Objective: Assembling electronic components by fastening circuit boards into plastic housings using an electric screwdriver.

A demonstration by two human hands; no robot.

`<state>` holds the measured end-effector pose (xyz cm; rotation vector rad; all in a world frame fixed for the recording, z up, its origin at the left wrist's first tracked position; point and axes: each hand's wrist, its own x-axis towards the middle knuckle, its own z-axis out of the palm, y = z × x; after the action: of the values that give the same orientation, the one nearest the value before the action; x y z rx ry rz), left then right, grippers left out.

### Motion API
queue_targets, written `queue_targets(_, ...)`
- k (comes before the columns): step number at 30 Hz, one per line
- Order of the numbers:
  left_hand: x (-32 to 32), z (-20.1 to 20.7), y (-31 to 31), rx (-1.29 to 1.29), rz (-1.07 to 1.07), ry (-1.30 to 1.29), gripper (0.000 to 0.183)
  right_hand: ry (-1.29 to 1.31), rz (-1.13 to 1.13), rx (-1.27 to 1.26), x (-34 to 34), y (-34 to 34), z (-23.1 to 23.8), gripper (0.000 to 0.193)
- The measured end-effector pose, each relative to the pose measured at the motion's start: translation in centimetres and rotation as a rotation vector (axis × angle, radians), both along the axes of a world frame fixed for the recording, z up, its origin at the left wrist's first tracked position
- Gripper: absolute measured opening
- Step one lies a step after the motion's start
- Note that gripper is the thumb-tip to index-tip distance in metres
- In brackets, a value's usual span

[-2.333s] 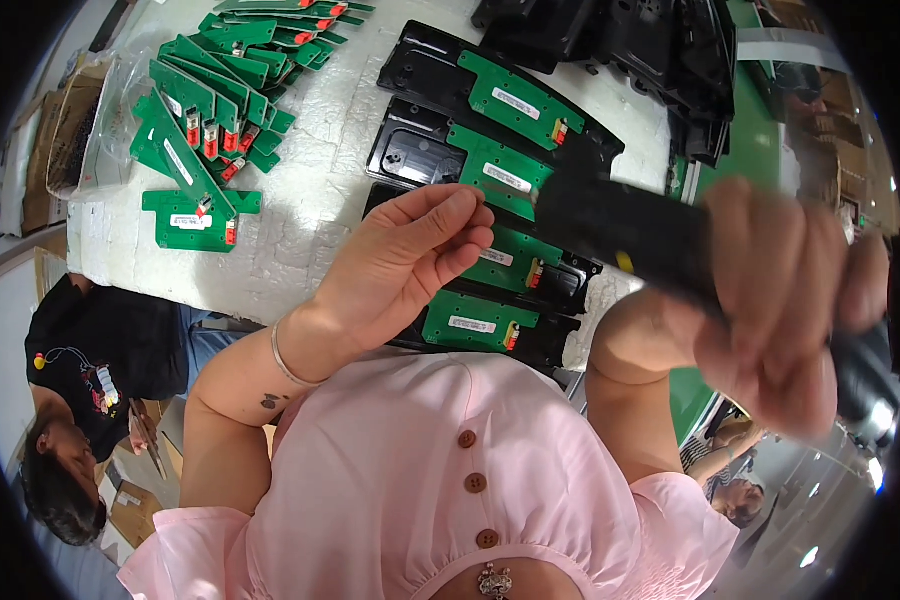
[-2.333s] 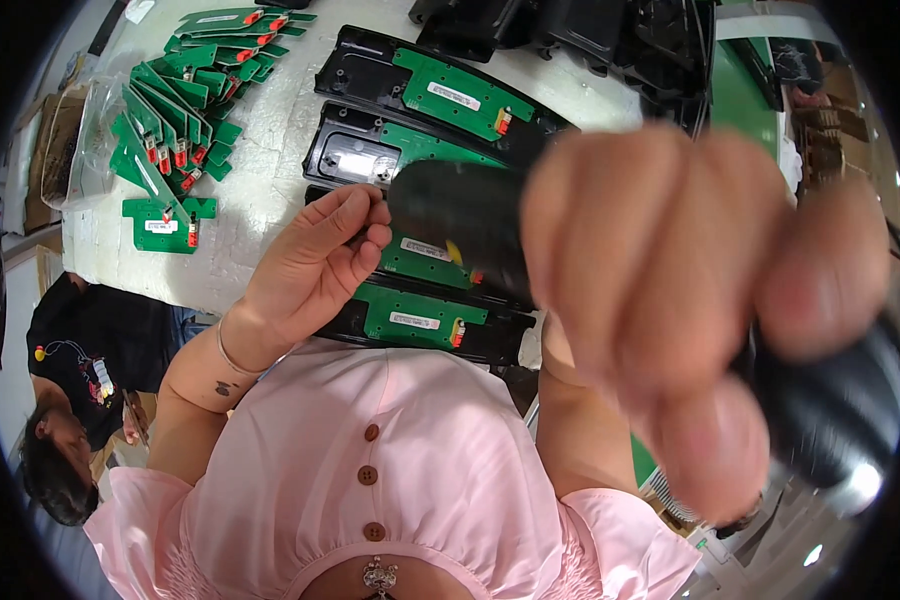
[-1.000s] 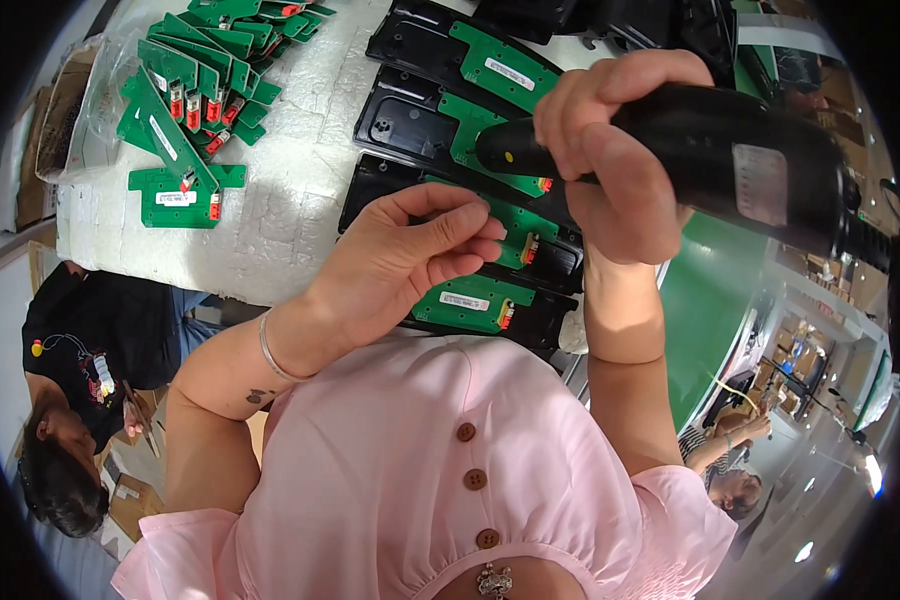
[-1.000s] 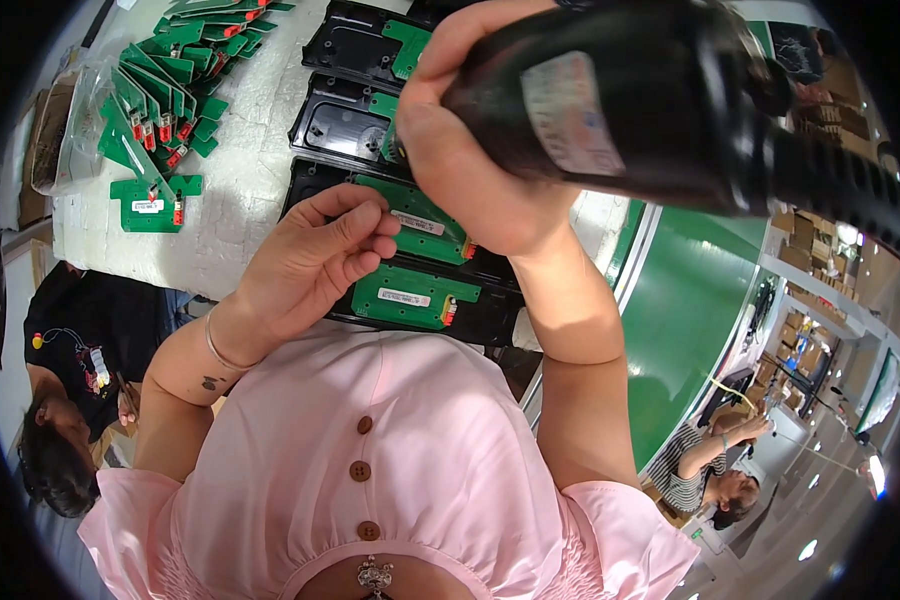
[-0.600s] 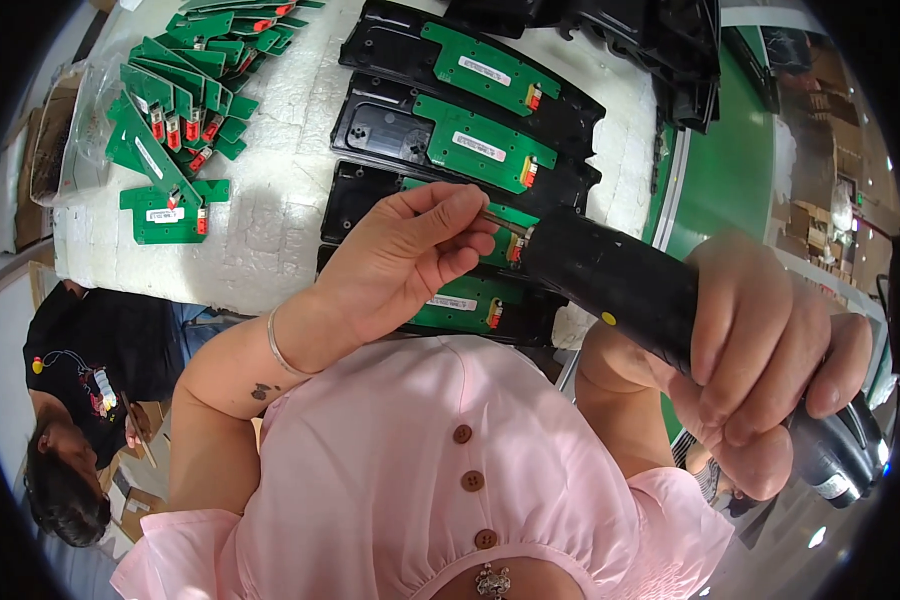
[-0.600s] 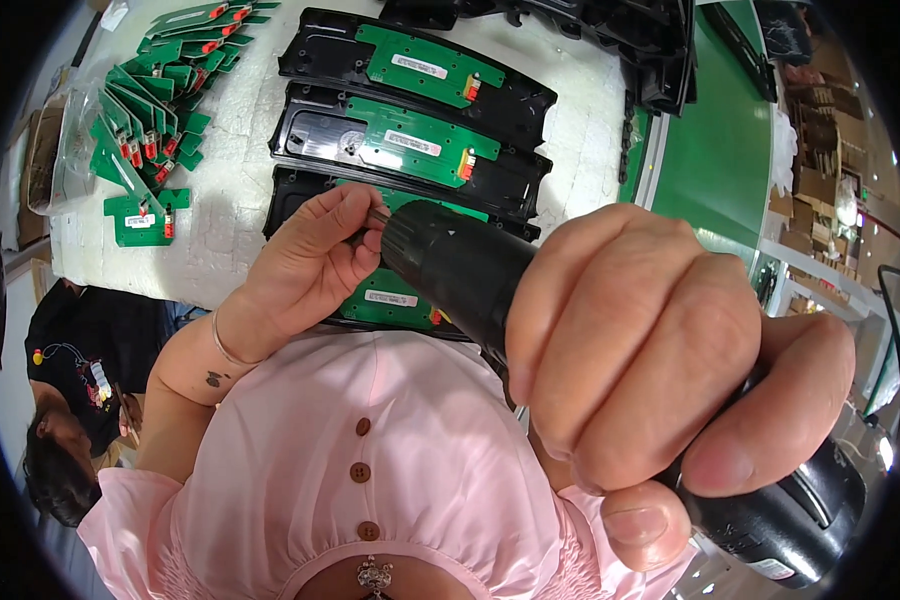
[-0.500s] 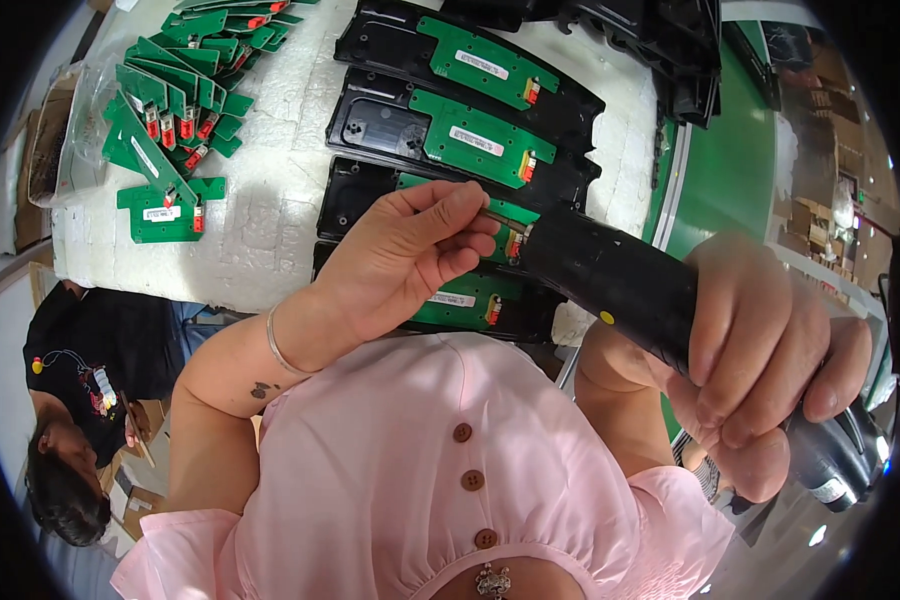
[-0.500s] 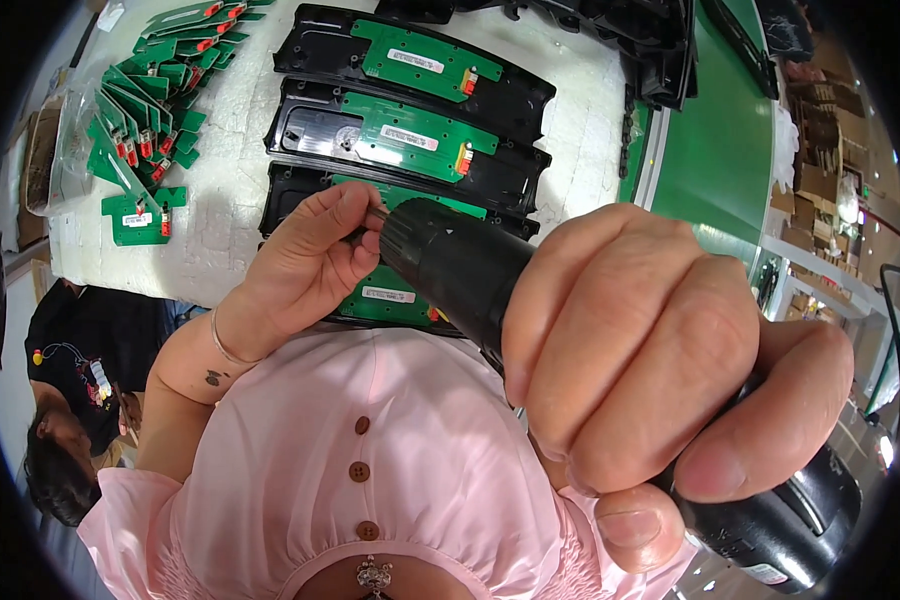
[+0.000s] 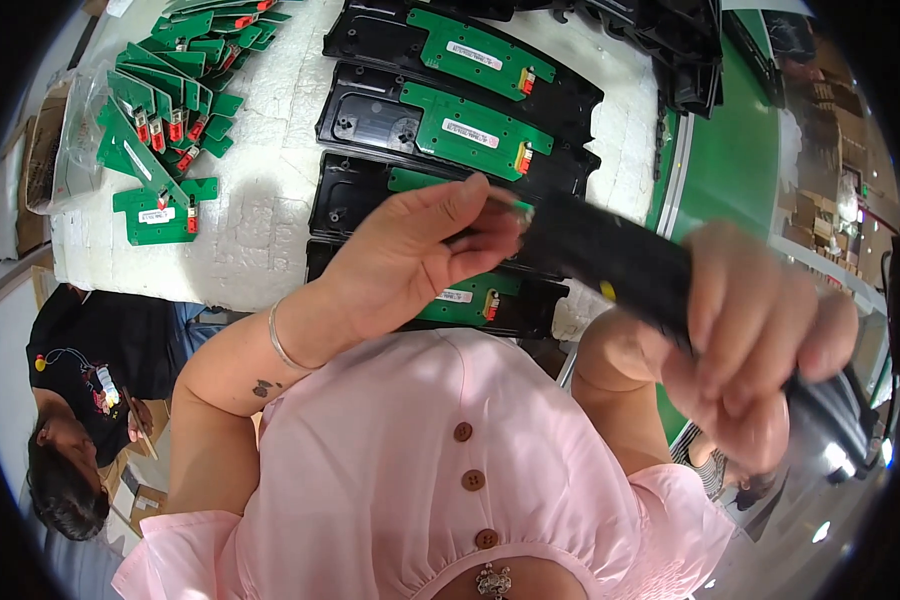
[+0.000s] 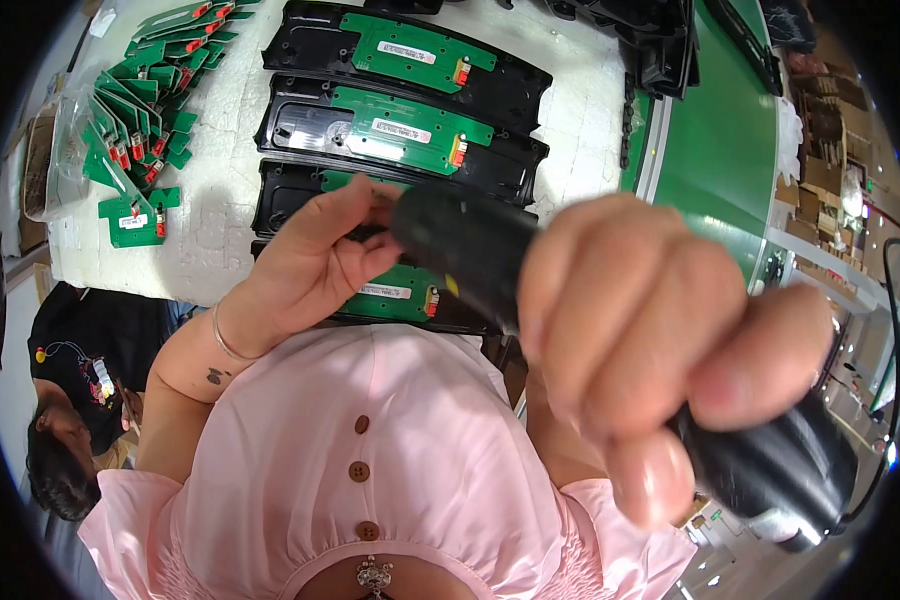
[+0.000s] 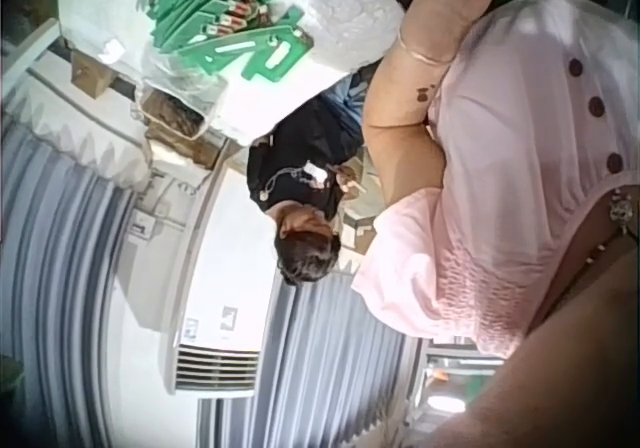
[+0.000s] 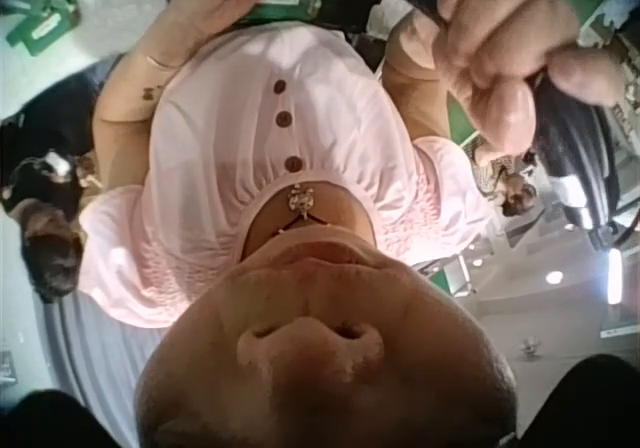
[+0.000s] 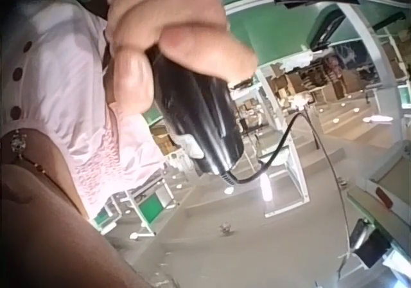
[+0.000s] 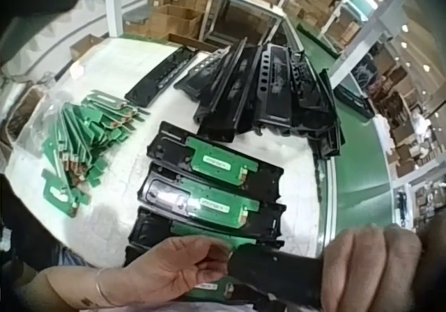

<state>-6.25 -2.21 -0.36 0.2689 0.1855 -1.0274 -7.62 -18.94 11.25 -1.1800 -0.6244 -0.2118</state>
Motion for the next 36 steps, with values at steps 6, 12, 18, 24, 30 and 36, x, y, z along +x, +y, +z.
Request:
queue_targets(6, -0.6, 1.2, -0.2, 0.085, -0.050, 0.273, 0.038, 0.086, -0.200, 0.004, 3.4, 0.6, -4.9, 0.027)
queue_targets(12, -0.3, 1.6, 0.7, 0.208, -0.097, -0.109, 0.029, 0.133, -0.253, -0.003, 3.9, 0.8, -5.9, 0.028)
queue_targets(18, -0.1, 0.9, 1.0, 0.237, -0.096, -0.084, 0.021, 0.147, -0.283, -0.188, 4.4, 2.1, -5.5, 0.028)
queue_targets(24, -0.2, 0.8, 1.1, 0.318, 0.002, -0.102, 0.016, 0.089, -0.171, -0.194, 4.6, 2.6, -5.8, 0.028)
queue_targets(30, 0.2, 0.1, 0.7, 0.234, 0.050, 0.063, 0.015, 0.101, -0.275, -0.186, 2.1, 1.1, -1.7, 0.030)
queue_targets(36, -1.0, -0.6, 1.0, 0.139, 0.045, 0.069, 0.017, 0.071, 0.075, 0.031, -1.4, -0.1, -0.1, 0.024)
